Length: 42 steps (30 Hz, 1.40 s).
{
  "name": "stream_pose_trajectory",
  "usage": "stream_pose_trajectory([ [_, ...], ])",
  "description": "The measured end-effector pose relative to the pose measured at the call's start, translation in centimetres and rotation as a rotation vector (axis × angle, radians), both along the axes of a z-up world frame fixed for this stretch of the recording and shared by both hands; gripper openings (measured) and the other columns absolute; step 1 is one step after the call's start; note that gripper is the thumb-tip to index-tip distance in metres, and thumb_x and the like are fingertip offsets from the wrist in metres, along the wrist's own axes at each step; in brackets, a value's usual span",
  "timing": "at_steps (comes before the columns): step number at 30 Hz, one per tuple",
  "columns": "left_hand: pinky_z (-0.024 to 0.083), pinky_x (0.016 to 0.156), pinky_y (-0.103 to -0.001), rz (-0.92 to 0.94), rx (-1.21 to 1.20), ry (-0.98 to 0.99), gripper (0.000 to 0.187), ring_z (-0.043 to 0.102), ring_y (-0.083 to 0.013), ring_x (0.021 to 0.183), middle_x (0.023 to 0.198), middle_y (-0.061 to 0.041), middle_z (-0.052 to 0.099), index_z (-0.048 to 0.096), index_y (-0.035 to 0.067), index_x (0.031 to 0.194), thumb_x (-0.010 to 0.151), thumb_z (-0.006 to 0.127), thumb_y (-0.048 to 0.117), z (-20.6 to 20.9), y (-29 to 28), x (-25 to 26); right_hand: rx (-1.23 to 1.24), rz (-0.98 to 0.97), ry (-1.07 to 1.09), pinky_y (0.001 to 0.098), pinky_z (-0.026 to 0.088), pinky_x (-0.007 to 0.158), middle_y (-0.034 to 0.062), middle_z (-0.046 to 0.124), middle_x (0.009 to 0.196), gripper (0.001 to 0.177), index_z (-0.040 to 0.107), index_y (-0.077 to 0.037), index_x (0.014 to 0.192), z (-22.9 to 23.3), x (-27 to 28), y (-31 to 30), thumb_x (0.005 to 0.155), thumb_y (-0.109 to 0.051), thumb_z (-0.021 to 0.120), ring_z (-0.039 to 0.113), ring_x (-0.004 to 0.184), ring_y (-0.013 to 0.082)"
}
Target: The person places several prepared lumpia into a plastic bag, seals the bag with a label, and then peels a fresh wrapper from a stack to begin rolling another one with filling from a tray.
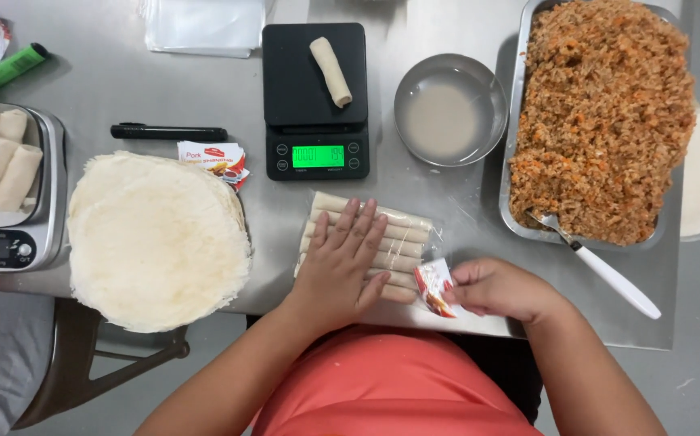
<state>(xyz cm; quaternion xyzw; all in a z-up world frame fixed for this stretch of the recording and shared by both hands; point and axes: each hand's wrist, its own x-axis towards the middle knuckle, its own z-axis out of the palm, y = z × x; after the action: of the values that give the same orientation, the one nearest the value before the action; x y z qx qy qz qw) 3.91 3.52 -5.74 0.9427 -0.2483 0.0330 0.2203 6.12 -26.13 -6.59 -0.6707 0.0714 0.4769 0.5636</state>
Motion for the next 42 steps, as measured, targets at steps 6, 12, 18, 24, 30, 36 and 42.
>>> stream_pose_trajectory([
  [6, 0.005, 0.12, -0.062, -0.029, 0.056, 0.01, 0.079, 0.013, -0.0404, 0.158, 0.17, -0.02, 0.022, 0.031, 0.011, 0.163, 0.098, 0.037, 0.056, 0.2, -0.3, 0.0, -0.056, -0.293, -0.105, 0.0269, 0.029, 0.023, 0.0162, 0.05, 0.044, 0.016, 0.065, 0.001, 0.079, -0.3, 1.0, 2.9, 0.093, -0.008, 0.067, 0.037, 0.022, 0.0173],
  [12, 0.007, 0.12, -0.064, 0.008, 0.091, -0.015, 0.075, 0.013, -0.0416, 0.158, 0.17, -0.024, 0.019, 0.027, 0.014, 0.164, 0.102, 0.035, 0.054, -0.2, -0.6, -0.2, -0.09, -0.092, -0.071, 0.0257, 0.03, 0.023, 0.0176, 0.054, 0.044, 0.018, 0.067, 0.004, 0.076, 0.3, 0.4, 4.2, 0.091, -0.005, 0.07, 0.043, 0.021, 0.0188],
  [18, 0.008, 0.119, -0.066, -0.025, 0.077, -0.037, 0.073, 0.015, -0.0425, 0.158, 0.169, -0.023, 0.021, 0.031, 0.029, 0.163, 0.099, 0.038, 0.063, 0.3, -0.5, -0.2, -0.205, -0.097, -0.21, 0.0226, 0.028, 0.028, 0.0097, 0.05, 0.042, 0.022, 0.068, -0.002, 0.067, 1.5, 1.6, 6.1, 0.086, -0.01, 0.074, 0.039, 0.031, 0.0104],
  [24, 0.011, 0.119, -0.065, -0.023, 0.086, -0.078, 0.076, 0.018, -0.0425, 0.157, 0.168, -0.023, 0.022, 0.036, 0.035, 0.16, 0.095, 0.039, 0.074, 0.5, -0.4, -0.3, -0.251, -0.243, -0.242, 0.0255, 0.034, 0.028, 0.0105, 0.053, 0.046, 0.023, 0.072, -0.004, 0.076, 0.0, 0.5, 4.5, 0.091, -0.022, 0.074, 0.044, 0.032, 0.0141],
  [30, 0.012, 0.119, -0.066, -0.037, 0.0, -0.005, 0.092, 0.018, -0.0433, 0.158, 0.169, -0.023, 0.023, 0.032, 0.029, 0.163, 0.088, 0.043, 0.081, 1.0, -0.2, -0.2, 0.168, -0.466, -0.324, 0.0246, 0.032, 0.032, 0.0262, 0.07, 0.072, 0.042, 0.068, -0.002, 0.117, -2.0, -1.6, 3.2, 0.109, -0.033, 0.04, 0.057, 0.039, 0.0229],
  [36, 0.016, 0.117, -0.069, -0.113, 0.066, -0.061, 0.094, 0.023, -0.0466, 0.155, 0.168, -0.024, 0.025, 0.04, 0.032, 0.158, 0.079, 0.052, 0.083, 1.9, -0.9, -1.1, -0.222, -0.355, -0.347, 0.0299, 0.035, 0.032, 0.0188, 0.062, 0.051, 0.028, 0.078, 0.0, 0.089, 0.9, -4.6, 1.8, 0.098, -0.021, 0.063, 0.052, 0.034, 0.0242],
  [42, 0.016, 0.122, -0.067, -0.46, -0.12, 0.046, 0.083, 0.031, -0.0478, 0.153, 0.161, -0.032, 0.037, 0.057, 0.016, 0.146, 0.085, 0.047, 0.071, 2.4, -5.1, -0.8, -0.406, -0.678, 0.028, 0.0394, 0.049, 0.056, 0.0284, 0.08, 0.08, 0.03, 0.078, 0.007, 0.104, 0.9, -13.7, -2.3, 0.102, -0.018, 0.061, 0.069, 0.064, 0.0356],
])
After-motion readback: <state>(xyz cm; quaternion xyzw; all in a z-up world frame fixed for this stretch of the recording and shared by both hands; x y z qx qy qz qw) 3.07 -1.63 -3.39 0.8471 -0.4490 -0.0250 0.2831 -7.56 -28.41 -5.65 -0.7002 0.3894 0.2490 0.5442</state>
